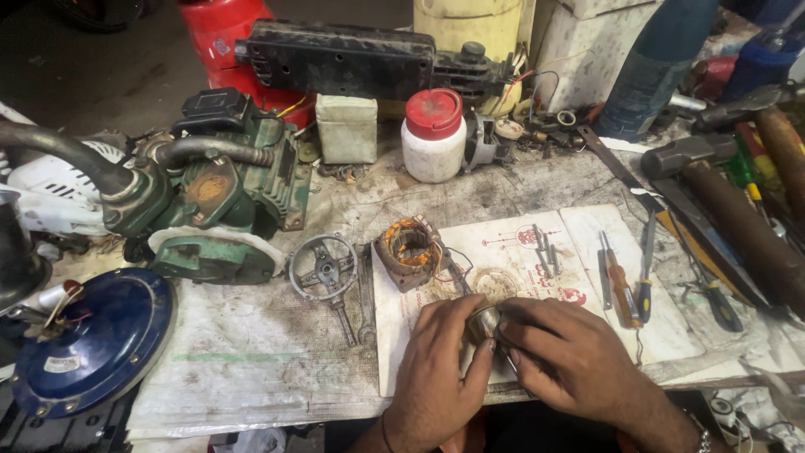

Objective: The person holds a cylindrical metal motor armature on a workbench and repeatedly rubs a rectangular sanding block around its surface, rotating the part to work different sides by hand throughout the clip.

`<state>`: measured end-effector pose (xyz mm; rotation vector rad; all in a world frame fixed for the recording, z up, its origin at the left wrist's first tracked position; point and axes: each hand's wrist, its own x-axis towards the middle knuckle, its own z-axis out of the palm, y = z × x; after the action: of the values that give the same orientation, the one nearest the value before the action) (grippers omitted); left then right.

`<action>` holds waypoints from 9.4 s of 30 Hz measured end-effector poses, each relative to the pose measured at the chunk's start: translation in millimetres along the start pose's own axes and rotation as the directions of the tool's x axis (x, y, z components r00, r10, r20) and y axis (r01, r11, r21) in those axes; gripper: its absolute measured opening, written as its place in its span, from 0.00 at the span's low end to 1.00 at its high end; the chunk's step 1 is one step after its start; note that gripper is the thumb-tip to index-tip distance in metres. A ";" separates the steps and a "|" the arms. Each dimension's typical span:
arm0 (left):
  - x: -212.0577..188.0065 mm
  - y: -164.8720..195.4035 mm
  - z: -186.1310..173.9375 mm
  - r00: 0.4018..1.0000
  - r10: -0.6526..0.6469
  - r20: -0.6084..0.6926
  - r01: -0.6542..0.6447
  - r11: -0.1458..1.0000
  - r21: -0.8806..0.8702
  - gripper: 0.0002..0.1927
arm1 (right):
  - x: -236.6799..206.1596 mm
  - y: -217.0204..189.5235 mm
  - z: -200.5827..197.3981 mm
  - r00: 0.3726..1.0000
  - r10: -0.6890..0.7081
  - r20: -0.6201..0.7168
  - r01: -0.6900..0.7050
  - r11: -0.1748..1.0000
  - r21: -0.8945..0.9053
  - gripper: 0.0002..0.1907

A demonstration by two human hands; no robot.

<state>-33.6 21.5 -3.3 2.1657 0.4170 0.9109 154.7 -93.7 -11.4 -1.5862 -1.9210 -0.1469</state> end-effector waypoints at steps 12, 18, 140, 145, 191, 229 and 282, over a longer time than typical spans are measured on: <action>1.3 0.3 -1.3 0.998 -0.045 0.040 0.045 0.999 -0.012 0.24 | -1.0 0.5 1.4 1.000 0.002 0.005 -0.002 1.000 0.004 0.19; 0.3 -1.6 0.4 0.996 -0.077 0.039 0.078 0.997 -0.027 0.25 | -0.8 0.9 1.6 1.000 -0.002 0.003 0.002 1.000 -0.009 0.20; -0.3 -3.7 1.7 0.994 -0.105 0.019 0.105 0.994 -0.032 0.28 | 5.5 -20.6 3.0 0.987 0.121 -0.108 -0.121 0.993 0.007 0.17; -1.5 -5.5 3.1 0.993 -0.116 0.024 0.117 0.993 -0.033 0.27 | 6.1 -21.1 2.2 0.987 0.116 -0.112 -0.115 0.993 0.013 0.17; -2.6 -4.5 2.3 0.995 -0.087 0.048 0.089 0.994 -0.056 0.28 | 6.9 -22.5 -1.7 0.985 0.138 -0.102 -0.136 0.990 0.025 0.16; -0.7 -4.0 1.4 0.999 -0.045 0.009 0.046 0.998 -0.043 0.25 | 4.9 -22.2 -2.5 0.984 0.136 -0.119 -0.135 0.991 0.019 0.15; -0.3 -6.4 1.2 0.997 -0.066 0.045 0.068 0.997 -0.045 0.25 | 7.6 -21.4 0.3 0.989 0.090 -0.121 -0.091 0.996 0.000 0.17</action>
<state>-33.1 25.0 -8.7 2.1120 0.4402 0.8276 134.4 -92.9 -1.1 -1.6273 -1.7546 -0.2053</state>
